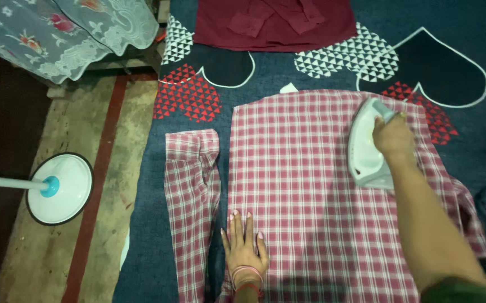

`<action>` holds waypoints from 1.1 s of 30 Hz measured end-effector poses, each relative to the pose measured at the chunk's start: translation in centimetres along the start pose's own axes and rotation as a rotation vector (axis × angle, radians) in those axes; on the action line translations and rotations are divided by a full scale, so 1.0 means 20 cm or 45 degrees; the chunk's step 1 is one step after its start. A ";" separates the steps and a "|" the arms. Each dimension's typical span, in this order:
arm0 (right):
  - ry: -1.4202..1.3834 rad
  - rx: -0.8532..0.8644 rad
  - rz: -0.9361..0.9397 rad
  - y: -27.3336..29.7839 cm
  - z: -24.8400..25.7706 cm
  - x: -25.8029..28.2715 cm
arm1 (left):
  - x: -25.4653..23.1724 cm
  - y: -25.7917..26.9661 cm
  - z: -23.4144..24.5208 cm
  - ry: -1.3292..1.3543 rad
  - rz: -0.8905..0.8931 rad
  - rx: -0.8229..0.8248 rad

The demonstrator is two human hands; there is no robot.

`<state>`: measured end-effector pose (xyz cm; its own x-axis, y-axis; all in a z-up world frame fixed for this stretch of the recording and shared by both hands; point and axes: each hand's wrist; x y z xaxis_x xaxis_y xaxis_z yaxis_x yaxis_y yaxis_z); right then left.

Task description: The person irons a maroon long-sleeved shirt and a red-and-white checkered shirt on a bed. They smooth the fabric, use a white iron to press the sleeves and body, and fold the shirts after ironing.

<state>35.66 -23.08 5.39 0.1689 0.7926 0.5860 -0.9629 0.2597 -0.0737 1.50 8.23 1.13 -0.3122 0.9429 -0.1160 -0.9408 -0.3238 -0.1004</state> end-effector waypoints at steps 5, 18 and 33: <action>0.092 0.184 -0.099 0.78 0.26 -0.15 | 0.00 -0.02 -0.01 -0.034 -0.001 0.029; 0.189 -0.148 0.096 -0.13 0.12 -0.31 | 0.00 -0.01 -0.02 -0.042 -0.005 -0.040; 0.299 -0.180 0.043 0.05 0.23 -0.51 | -0.01 -0.01 -0.03 -0.122 0.000 0.002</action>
Point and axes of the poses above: each hand's wrist, its own y-axis away from the middle knuckle, its own z-axis out of the back of the hand, x = y × z, and after that the axes turned 14 degrees about -y, right-handed
